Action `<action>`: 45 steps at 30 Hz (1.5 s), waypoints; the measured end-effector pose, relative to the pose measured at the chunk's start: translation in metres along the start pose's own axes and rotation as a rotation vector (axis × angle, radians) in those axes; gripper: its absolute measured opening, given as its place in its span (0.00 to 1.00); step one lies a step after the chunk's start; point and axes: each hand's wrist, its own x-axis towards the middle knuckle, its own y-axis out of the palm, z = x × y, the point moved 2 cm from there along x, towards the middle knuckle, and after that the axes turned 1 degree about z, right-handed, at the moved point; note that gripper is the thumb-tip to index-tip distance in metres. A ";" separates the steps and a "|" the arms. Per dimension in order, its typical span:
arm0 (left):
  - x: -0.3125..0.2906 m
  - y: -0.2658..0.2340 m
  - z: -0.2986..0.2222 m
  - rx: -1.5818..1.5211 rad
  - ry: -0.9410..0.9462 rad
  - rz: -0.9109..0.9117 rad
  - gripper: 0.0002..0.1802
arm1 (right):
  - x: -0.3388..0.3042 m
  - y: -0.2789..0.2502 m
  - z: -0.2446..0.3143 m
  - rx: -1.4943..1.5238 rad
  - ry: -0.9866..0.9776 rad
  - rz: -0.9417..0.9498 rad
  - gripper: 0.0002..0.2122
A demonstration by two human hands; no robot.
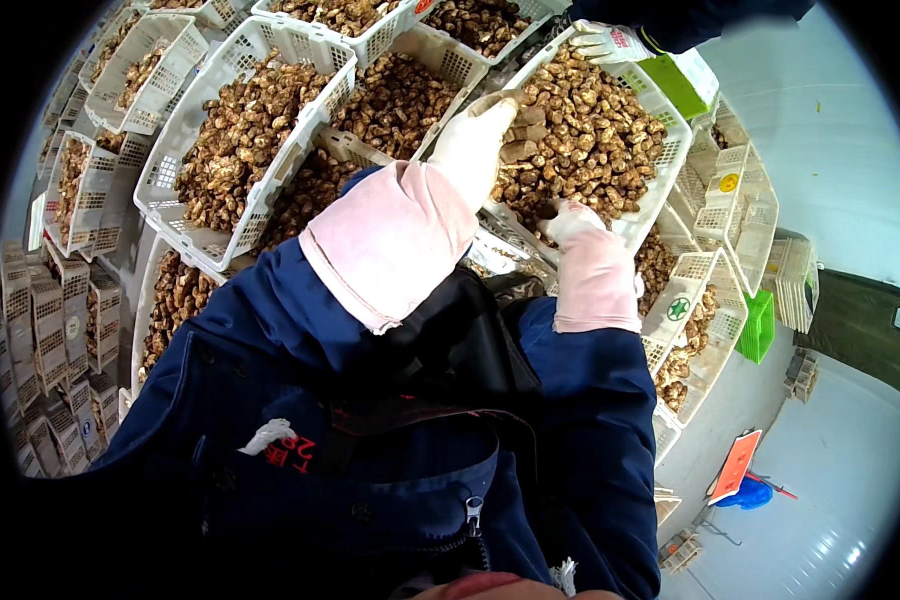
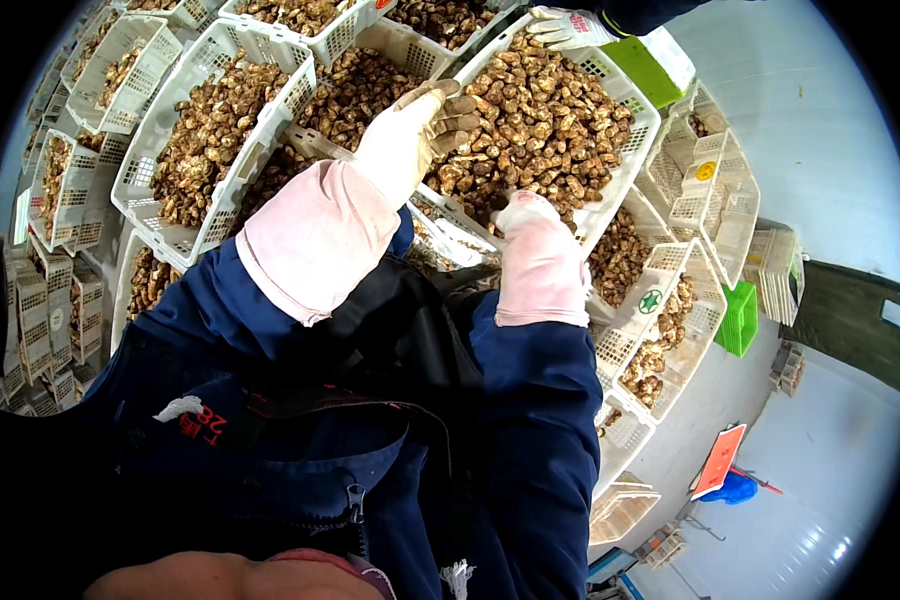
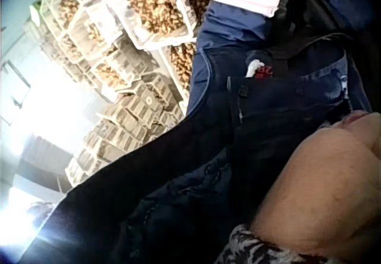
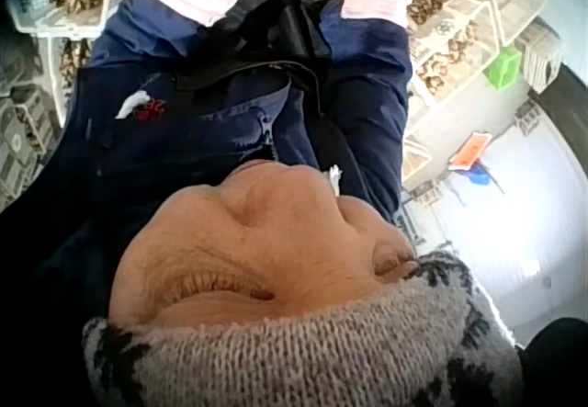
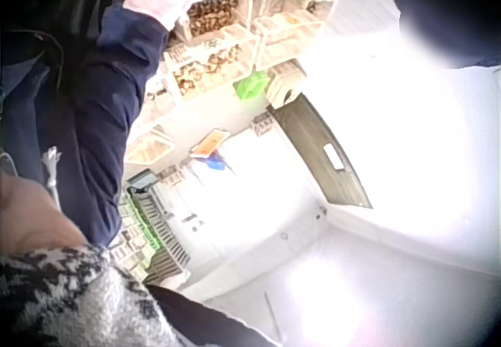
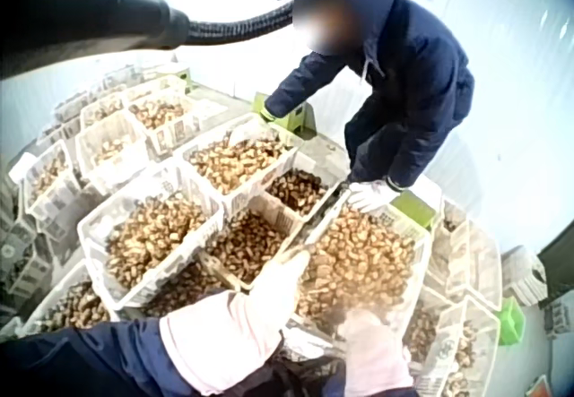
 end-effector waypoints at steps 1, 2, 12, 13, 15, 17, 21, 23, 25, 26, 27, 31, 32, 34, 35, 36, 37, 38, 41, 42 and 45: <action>0.000 -0.001 -0.001 -0.005 -0.002 0.002 0.13 | -0.003 -0.006 0.006 -0.053 -0.008 0.050 0.31; 0.000 -0.002 0.000 -0.011 -0.006 -0.007 0.13 | -0.005 -0.013 0.010 -0.107 -0.016 0.100 0.31; 0.001 -0.004 0.002 -0.030 0.006 0.033 0.15 | 0.019 0.014 -0.005 -0.254 -0.166 0.080 0.32; 0.000 -0.003 -0.002 -0.036 0.014 0.033 0.15 | 0.036 0.026 -0.009 -0.299 -0.190 0.003 0.32; 0.004 -0.003 0.002 -0.067 -0.039 0.029 0.14 | 0.026 0.029 -0.011 -0.259 -0.328 -0.206 0.32; 0.004 -0.002 0.004 -0.050 -0.037 0.029 0.13 | 0.053 0.040 -0.021 -0.223 -0.199 0.006 0.34; 0.003 -0.005 -0.003 -0.040 -0.011 0.041 0.13 | 0.033 0.024 -0.010 -0.107 -0.276 0.065 0.33; 0.002 -0.008 -0.002 -0.021 0.003 0.021 0.14 | 0.007 0.014 0.000 0.056 -0.328 -0.019 0.30; 0.004 -0.007 0.000 -0.026 0.001 0.023 0.14 | 0.010 0.015 -0.003 0.060 -0.331 0.011 0.29; 0.005 -0.004 0.002 -0.029 -0.004 0.029 0.14 | 0.015 0.018 -0.006 0.065 -0.328 0.026 0.28; 0.005 -0.002 0.003 -0.030 -0.006 0.039 0.14 | 0.024 0.027 -0.012 0.062 -0.330 -0.005 0.26; 0.003 -0.005 -0.001 -0.027 0.005 0.027 0.14 | 0.021 0.023 -0.007 0.162 -0.244 0.026 0.26; 0.003 -0.005 -0.002 -0.025 0.003 0.025 0.14 | 0.020 0.022 -0.006 0.172 -0.247 -0.001 0.26; 0.002 -0.004 -0.002 -0.012 0.005 0.027 0.14 | 0.016 0.018 -0.008 0.195 -0.248 -0.055 0.27; 0.001 -0.004 -0.002 -0.005 0.005 0.028 0.14 | 0.021 0.022 -0.012 0.160 -0.243 -0.084 0.28; 0.001 -0.003 -0.002 -0.010 0.004 0.030 0.14 | 0.023 0.021 -0.014 0.168 -0.203 -0.079 0.28; 0.001 -0.002 -0.001 -0.014 0.003 0.033 0.14 | 0.024 0.021 -0.017 0.177 -0.163 -0.075 0.28; 0.001 -0.001 -0.001 -0.019 0.001 0.036 0.14 | 0.025 0.021 -0.020 0.187 -0.121 -0.070 0.28; 0.004 -0.011 -0.003 -0.014 0.009 0.010 0.14 | -0.006 -0.006 -0.007 0.329 -0.185 -0.217 0.27; 0.005 -0.011 -0.001 0.010 -0.007 -0.005 0.14 | -0.012 -0.012 -0.008 0.421 -0.255 -0.259 0.27; 0.004 -0.005 0.003 0.062 -0.090 -0.022 0.14 | -0.028 -0.027 -0.012 0.736 -0.337 -0.264 0.25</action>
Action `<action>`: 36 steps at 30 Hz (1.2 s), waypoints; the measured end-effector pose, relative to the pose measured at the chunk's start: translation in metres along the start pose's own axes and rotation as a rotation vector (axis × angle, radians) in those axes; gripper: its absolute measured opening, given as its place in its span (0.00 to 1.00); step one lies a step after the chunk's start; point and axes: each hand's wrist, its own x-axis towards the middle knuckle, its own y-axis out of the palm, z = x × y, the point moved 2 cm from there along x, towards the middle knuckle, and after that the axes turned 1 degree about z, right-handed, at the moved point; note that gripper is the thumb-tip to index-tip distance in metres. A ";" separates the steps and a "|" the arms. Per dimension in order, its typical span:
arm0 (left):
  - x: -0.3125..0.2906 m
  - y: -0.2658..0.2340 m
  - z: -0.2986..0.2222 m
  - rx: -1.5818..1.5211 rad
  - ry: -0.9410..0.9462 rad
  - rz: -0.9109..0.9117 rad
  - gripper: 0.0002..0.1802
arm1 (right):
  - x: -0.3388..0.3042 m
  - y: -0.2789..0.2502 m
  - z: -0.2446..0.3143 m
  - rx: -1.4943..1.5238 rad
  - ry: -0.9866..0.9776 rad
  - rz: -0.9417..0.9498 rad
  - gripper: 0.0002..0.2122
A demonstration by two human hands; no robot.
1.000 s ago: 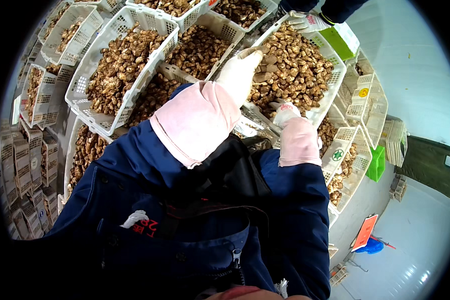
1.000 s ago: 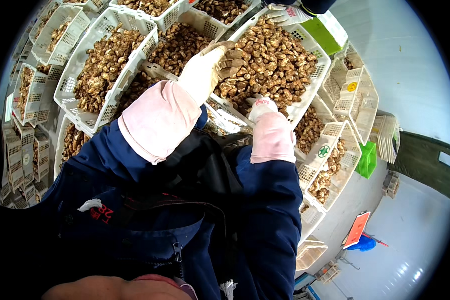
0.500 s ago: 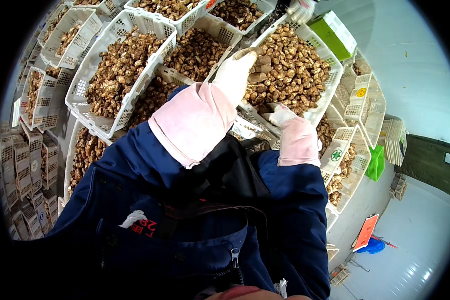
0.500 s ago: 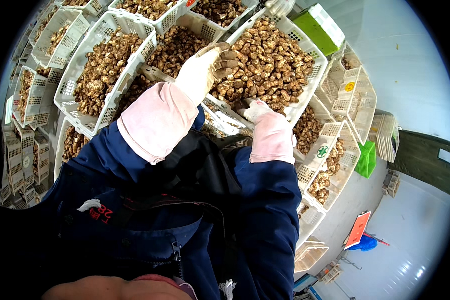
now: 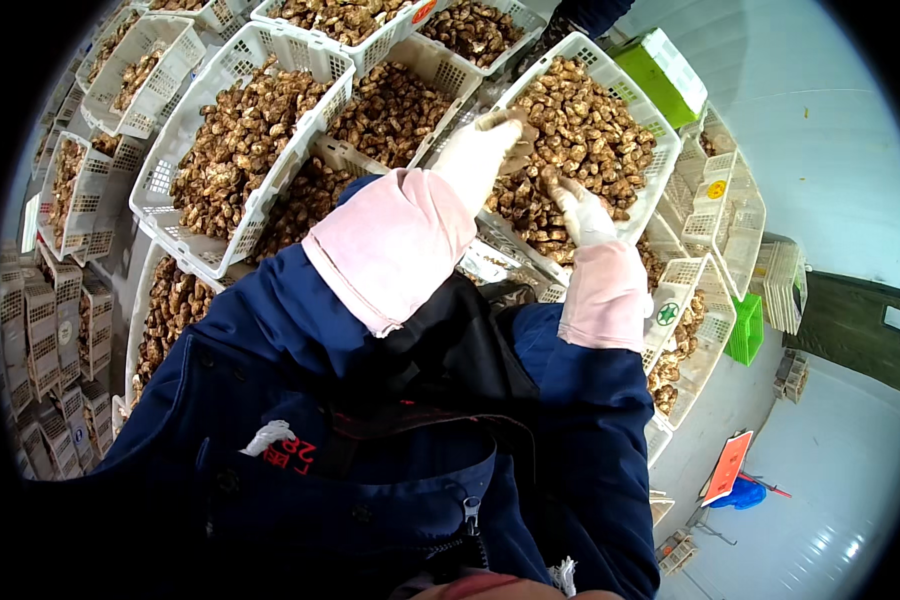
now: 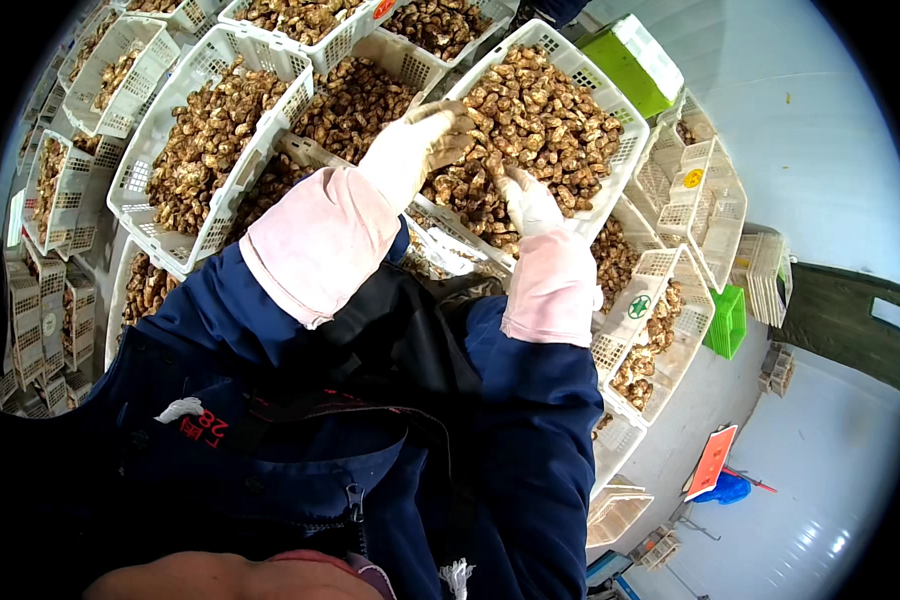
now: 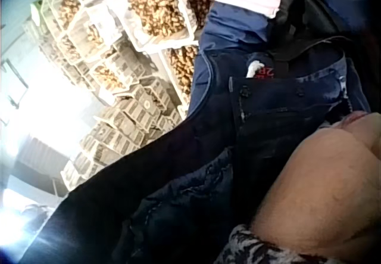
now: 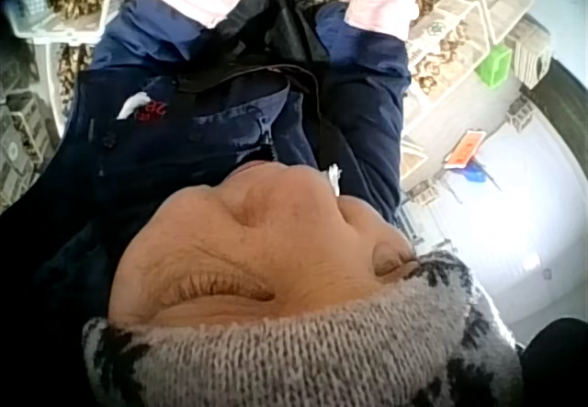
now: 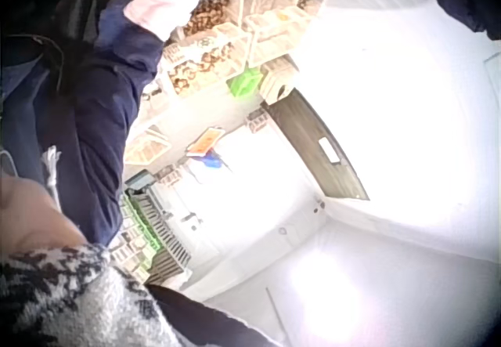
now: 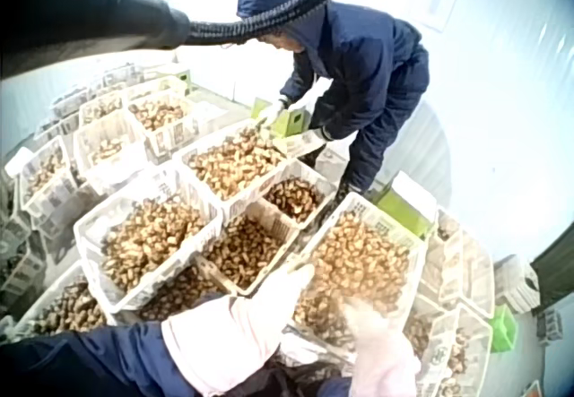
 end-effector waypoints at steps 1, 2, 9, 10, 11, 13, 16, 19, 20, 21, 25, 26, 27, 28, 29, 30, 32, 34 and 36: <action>0.000 0.002 0.001 0.058 -0.055 0.015 0.16 | -0.006 -0.003 0.004 0.103 -0.001 -0.046 0.24; -0.002 0.005 0.002 0.154 -0.055 0.028 0.18 | 0.003 0.007 -0.009 0.645 -0.030 -0.051 0.24; -0.011 0.010 -0.007 0.551 -0.012 0.158 0.24 | -0.057 -0.019 0.086 0.469 -0.142 -0.065 0.26; -0.009 0.012 -0.005 0.264 -0.023 0.161 0.23 | -0.051 -0.029 0.080 0.522 -0.228 -0.067 0.24; -0.010 0.013 -0.003 0.209 0.057 0.145 0.19 | -0.033 -0.033 0.061 0.605 -0.352 -0.106 0.21; -0.007 0.012 -0.003 0.057 0.024 0.131 0.18 | -0.003 -0.038 0.031 0.202 -0.198 -0.311 0.18; -0.009 0.022 -0.002 -0.030 -0.017 0.154 0.18 | 0.012 -0.016 0.003 -0.213 -0.231 -0.264 0.18; -0.006 0.022 -0.003 -0.015 -0.013 0.155 0.19 | 0.029 0.015 0.007 -0.656 -0.102 -0.136 0.25; -0.006 0.023 -0.001 0.021 0.000 0.103 0.20 | 0.035 0.020 0.003 -0.681 -0.055 -0.090 0.23; -0.007 0.022 -0.001 0.035 -0.017 0.083 0.19 | 0.040 0.024 0.002 -0.704 -0.008 -0.045 0.22; -0.002 0.018 0.002 0.096 -0.057 0.037 0.10 | 0.050 0.010 -0.042 -0.489 0.031 -0.262 0.22; -0.001 0.016 0.004 0.101 -0.058 0.042 0.10 | 0.058 0.003 -0.058 -0.275 0.043 -0.218 0.25; 0.000 0.000 0.000 0.101 -0.037 0.012 0.10 | 0.034 -0.005 -0.004 -0.324 0.036 -0.196 0.20; -0.001 0.009 0.001 0.130 -0.069 0.001 0.10 | 0.033 -0.010 -0.019 0.076 0.003 -0.214 0.19; 0.001 0.012 0.008 0.165 -0.065 0.030 0.11 | 0.031 -0.015 -0.033 0.475 -0.038 -0.230 0.18; 0.001 0.008 0.007 0.161 -0.103 0.021 0.13 | 0.006 -0.018 -0.001 0.783 -0.066 -0.238 0.16; -0.004 0.017 0.008 0.283 -0.133 0.090 0.20 | -0.027 -0.028 0.021 1.019 -0.185 -0.330 0.17; -0.005 0.016 0.011 0.288 -0.173 0.165 0.24 | -0.047 -0.023 0.040 1.084 -0.292 -0.344 0.19; -0.007 0.018 0.011 0.284 -0.195 0.239 0.25 | -0.063 -0.015 0.051 1.095 -0.339 -0.340 0.20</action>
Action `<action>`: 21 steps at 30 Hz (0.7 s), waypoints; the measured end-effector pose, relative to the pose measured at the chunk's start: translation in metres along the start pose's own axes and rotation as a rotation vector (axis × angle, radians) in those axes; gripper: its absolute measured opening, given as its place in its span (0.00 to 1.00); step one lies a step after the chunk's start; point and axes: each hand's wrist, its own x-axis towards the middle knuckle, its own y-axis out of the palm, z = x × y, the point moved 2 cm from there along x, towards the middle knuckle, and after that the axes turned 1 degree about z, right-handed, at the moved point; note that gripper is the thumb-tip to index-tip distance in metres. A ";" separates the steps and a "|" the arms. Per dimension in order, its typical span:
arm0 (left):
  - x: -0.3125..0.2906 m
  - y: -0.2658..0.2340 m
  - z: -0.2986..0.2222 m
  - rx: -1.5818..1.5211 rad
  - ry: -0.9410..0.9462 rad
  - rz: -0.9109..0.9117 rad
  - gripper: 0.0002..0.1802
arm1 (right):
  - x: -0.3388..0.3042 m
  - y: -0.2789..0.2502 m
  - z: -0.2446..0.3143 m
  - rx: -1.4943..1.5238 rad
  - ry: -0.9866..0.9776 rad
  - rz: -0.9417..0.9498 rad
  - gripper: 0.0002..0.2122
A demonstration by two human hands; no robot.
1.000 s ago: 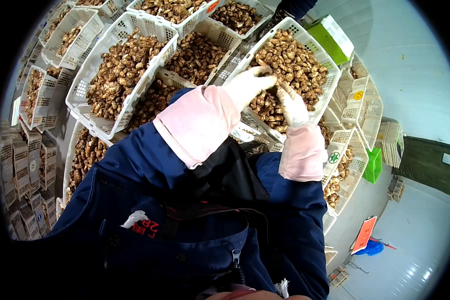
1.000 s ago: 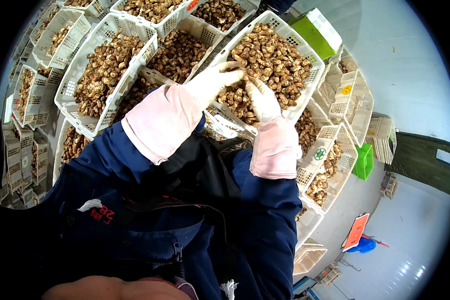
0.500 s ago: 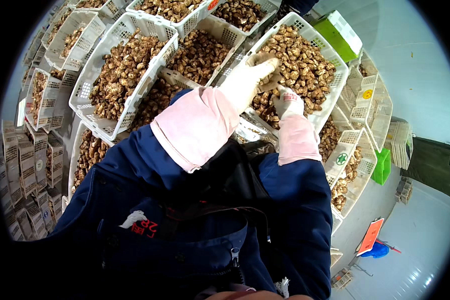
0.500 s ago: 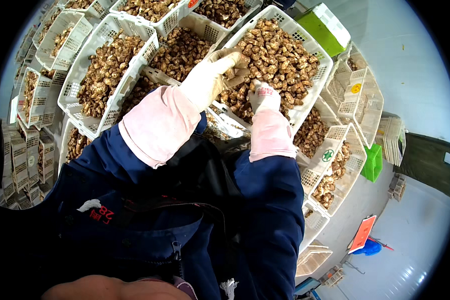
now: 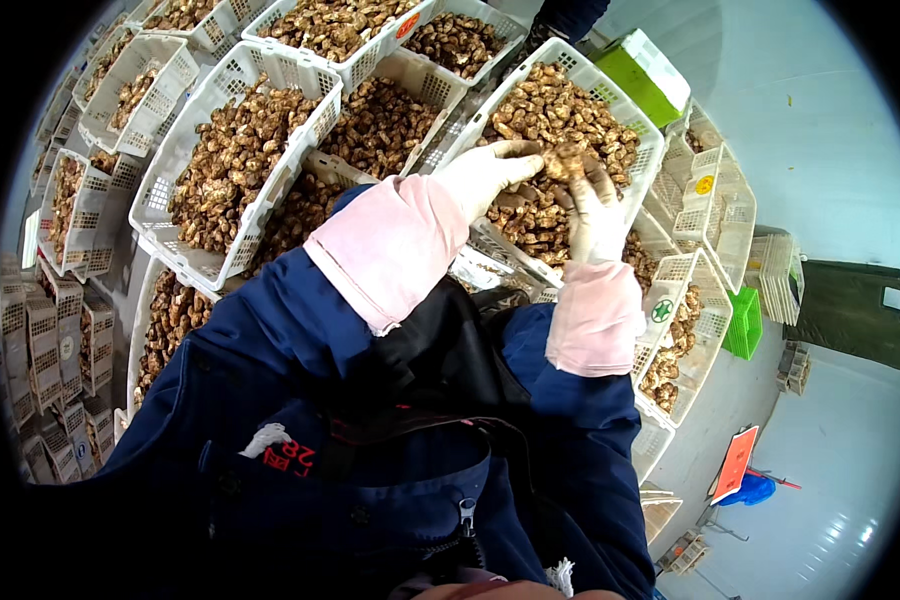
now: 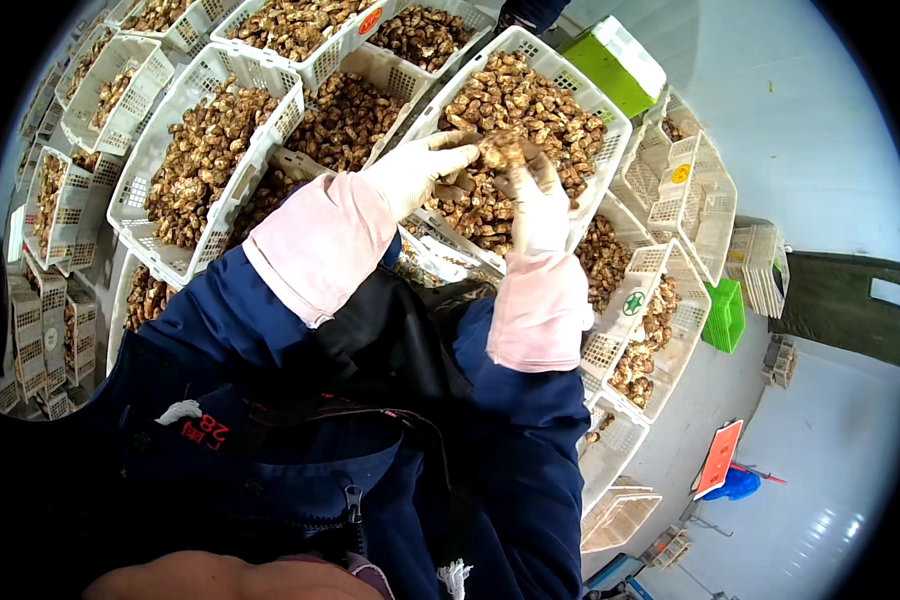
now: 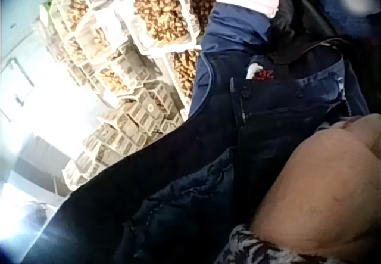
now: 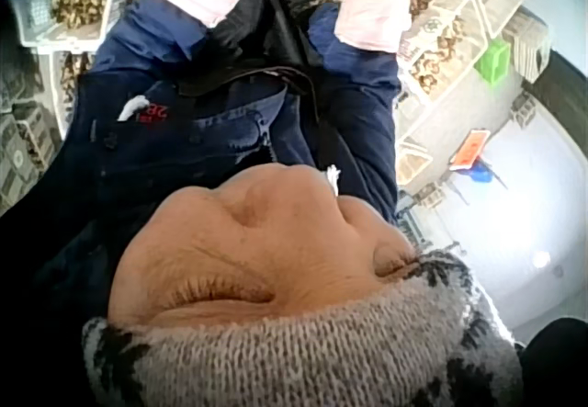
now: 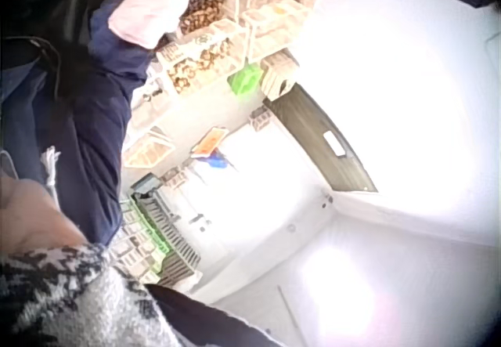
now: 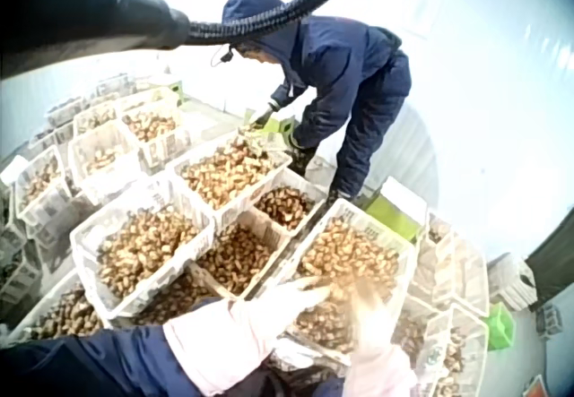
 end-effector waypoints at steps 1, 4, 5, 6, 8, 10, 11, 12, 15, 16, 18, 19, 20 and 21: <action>0.000 0.001 0.000 0.011 0.007 0.003 0.24 | 0.000 -0.002 -0.007 0.017 0.004 0.034 0.20; -0.003 0.000 -0.001 -0.018 -0.010 0.009 0.23 | -0.011 0.004 0.000 -0.024 -0.023 -0.002 0.25; -0.004 0.000 -0.002 -0.063 0.004 0.036 0.23 | -0.007 -0.001 -0.006 -0.028 0.010 0.007 0.23; -0.005 -0.001 -0.001 -0.109 0.018 0.060 0.23 | -0.009 0.004 -0.003 -0.092 0.020 0.011 0.24; -0.004 -0.004 0.000 0.012 0.104 0.125 0.24 | -0.014 0.016 0.003 -0.222 0.040 0.021 0.25; -0.007 0.004 -0.002 0.080 0.102 0.122 0.24 | -0.004 0.006 -0.019 -0.079 -0.075 0.032 0.26; -0.009 0.009 -0.004 0.114 0.100 0.121 0.25 | -0.001 -0.002 -0.026 -0.093 -0.114 0.026 0.25; -0.011 0.009 -0.006 0.076 0.061 0.134 0.26 | -0.002 0.001 -0.023 -0.087 -0.099 0.026 0.25; -0.016 0.012 -0.011 0.177 0.120 0.129 0.27 | -0.006 0.008 -0.011 -0.067 -0.044 0.023 0.23; -0.006 0.007 -0.004 0.065 0.083 0.177 0.29 | -0.007 0.011 -0.008 -0.058 -0.019 0.021 0.22; -0.002 0.005 0.000 0.034 0.066 0.190 0.30 | -0.009 0.008 -0.006 -0.122 -0.042 0.028 0.21; -0.002 0.006 0.000 0.019 0.056 0.199 0.31 | -0.007 0.002 -0.011 -0.127 -0.024 -0.004 0.21; -0.002 0.006 0.001 0.069 0.091 0.175 0.32 | -0.004 -0.005 -0.017 -0.131 -0.007 -0.036 0.21; -0.003 0.006 0.000 0.082 0.089 0.173 0.32 | -0.004 -0.004 -0.017 -0.135 0.012 -0.064 0.22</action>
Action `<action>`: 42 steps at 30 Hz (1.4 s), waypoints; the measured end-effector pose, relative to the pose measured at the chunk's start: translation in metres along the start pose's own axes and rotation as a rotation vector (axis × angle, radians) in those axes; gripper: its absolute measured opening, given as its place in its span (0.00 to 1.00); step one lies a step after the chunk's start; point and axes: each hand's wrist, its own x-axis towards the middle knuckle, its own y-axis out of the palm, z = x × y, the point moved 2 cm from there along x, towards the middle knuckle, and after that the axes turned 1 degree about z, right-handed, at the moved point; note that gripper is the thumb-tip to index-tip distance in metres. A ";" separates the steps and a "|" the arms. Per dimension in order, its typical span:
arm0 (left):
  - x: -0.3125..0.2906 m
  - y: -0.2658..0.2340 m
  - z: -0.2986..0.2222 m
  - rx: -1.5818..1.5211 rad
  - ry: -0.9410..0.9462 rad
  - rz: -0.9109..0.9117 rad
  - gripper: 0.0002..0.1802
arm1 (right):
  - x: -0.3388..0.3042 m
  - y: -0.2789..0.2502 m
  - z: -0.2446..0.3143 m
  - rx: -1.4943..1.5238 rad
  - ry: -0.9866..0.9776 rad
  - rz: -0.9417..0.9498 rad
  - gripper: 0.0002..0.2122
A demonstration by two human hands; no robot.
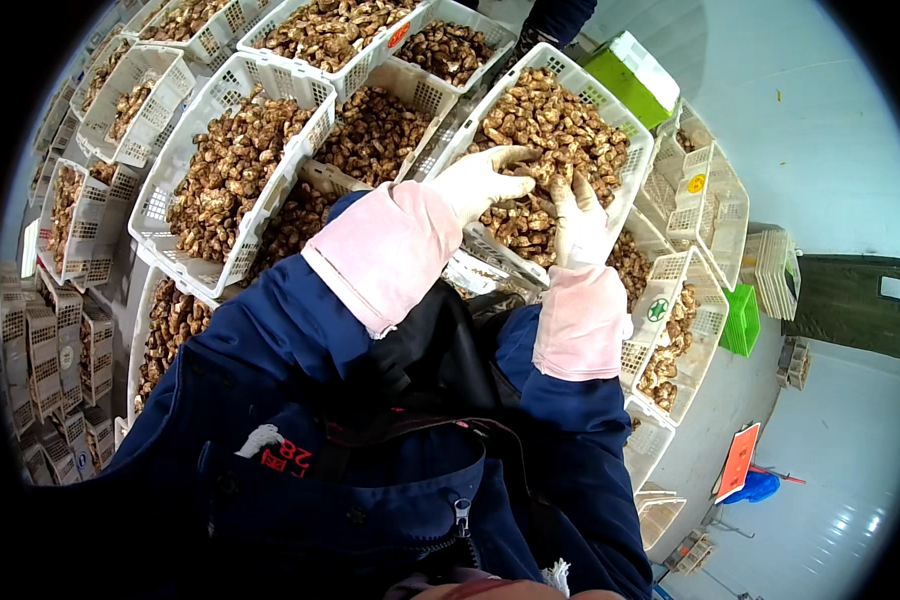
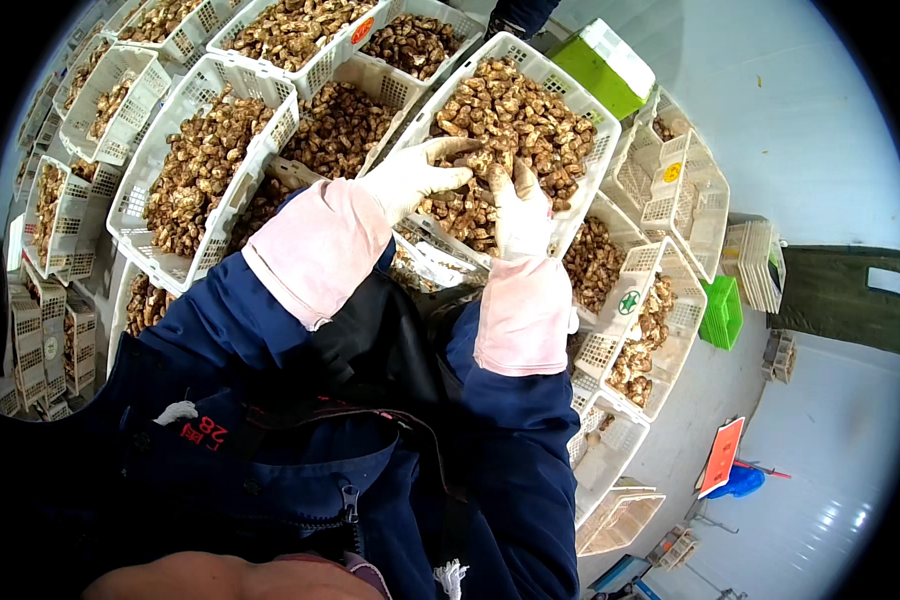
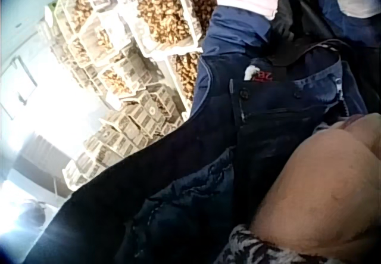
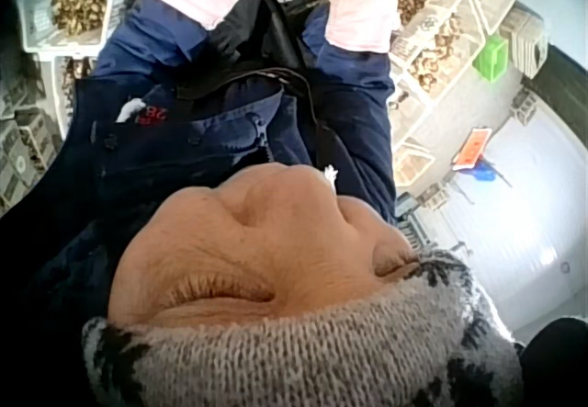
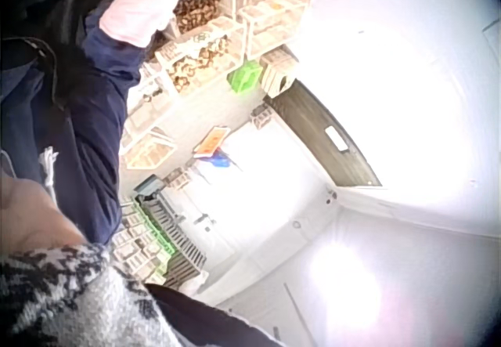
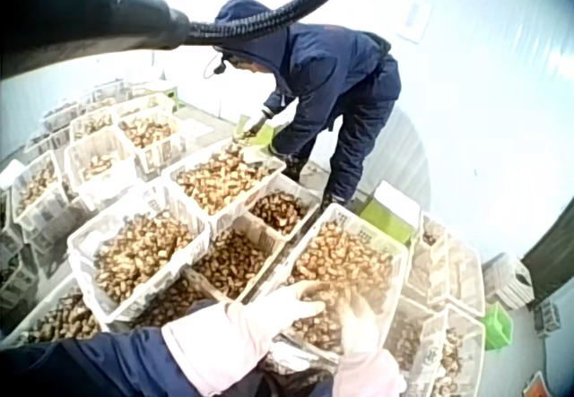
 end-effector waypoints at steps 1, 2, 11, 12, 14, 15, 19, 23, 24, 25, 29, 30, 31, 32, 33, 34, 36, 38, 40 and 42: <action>0.000 0.000 -0.001 0.013 -0.003 -0.002 0.32 | -0.005 0.002 0.006 -0.055 0.052 -0.013 0.23; -0.001 0.001 -0.002 0.025 -0.006 -0.004 0.32 | -0.003 0.000 0.004 -0.122 0.043 -0.028 0.23; 0.004 -0.001 0.005 0.216 -0.007 0.004 0.33 | 0.005 -0.011 -0.012 -0.329 0.073 -0.062 0.23; 0.004 0.001 0.003 0.243 -0.009 -0.013 0.34 | 0.006 -0.014 -0.013 -0.314 0.070 -0.069 0.23; 0.005 0.006 0.000 0.299 -0.009 -0.052 0.36 | 0.010 -0.023 -0.017 -0.345 0.048 -0.115 0.22; 0.009 0.006 0.005 0.292 0.035 -0.071 0.37 | 0.013 -0.027 -0.020 -0.361 0.037 -0.136 0.22; 0.022 0.001 0.011 0.421 0.070 -0.064 0.40 | 0.001 -0.006 0.003 -0.231 0.241 -0.170 0.23; 0.033 0.012 0.016 0.401 0.027 0.044 0.29 | 0.017 -0.028 -0.029 -0.366 -0.037 -0.174 0.26; 0.037 0.009 0.021 0.394 0.062 0.026 0.27 | 0.018 -0.031 -0.031 -0.373 0.039 -0.169 0.26; 0.034 0.004 0.017 0.318 0.024 -0.043 0.26 | 0.011 -0.018 -0.020 -0.276 0.063 -0.177 0.24; 0.033 -0.001 0.009 0.199 0.053 -0.186 0.26 | 0.005 -0.013 0.000 0.015 0.055 -0.076 0.19; 0.031 0.002 0.007 0.146 0.044 -0.177 0.26 | 0.000 -0.009 0.010 -0.075 0.045 -0.103 0.18; 0.029 0.005 0.006 0.093 0.034 -0.169 0.26 | -0.010 -0.001 0.025 -0.164 0.035 -0.131 0.17; 0.027 0.007 0.004 0.040 0.024 -0.160 0.27 | -0.006 -0.006 0.018 -0.126 0.042 -0.071 0.17; 0.023 0.007 0.000 0.129 0.018 -0.155 0.26 | -0.004 -0.007 0.018 -0.088 0.049 -0.009 0.16; 0.023 0.008 0.001 -0.025 0.034 -0.116 0.26 | -0.003 -0.008 0.018 -0.070 0.021 -0.023 0.16; 0.019 0.012 0.000 -0.330 0.068 -0.036 0.26 | -0.002 -0.006 0.021 -0.031 -0.036 -0.052 0.17; 0.013 0.013 -0.006 -0.331 0.092 -0.027 0.25 | 0.000 -0.005 0.022 0.041 -0.080 -0.082 0.19; 0.007 0.013 -0.013 -0.266 0.113 -0.007 0.24 | -0.008 0.006 0.037 0.051 -0.143 -0.089 0.19; 0.000 0.009 -0.017 -0.232 0.106 -0.112 0.19 | -0.008 0.009 0.033 0.020 -0.167 -0.108 0.21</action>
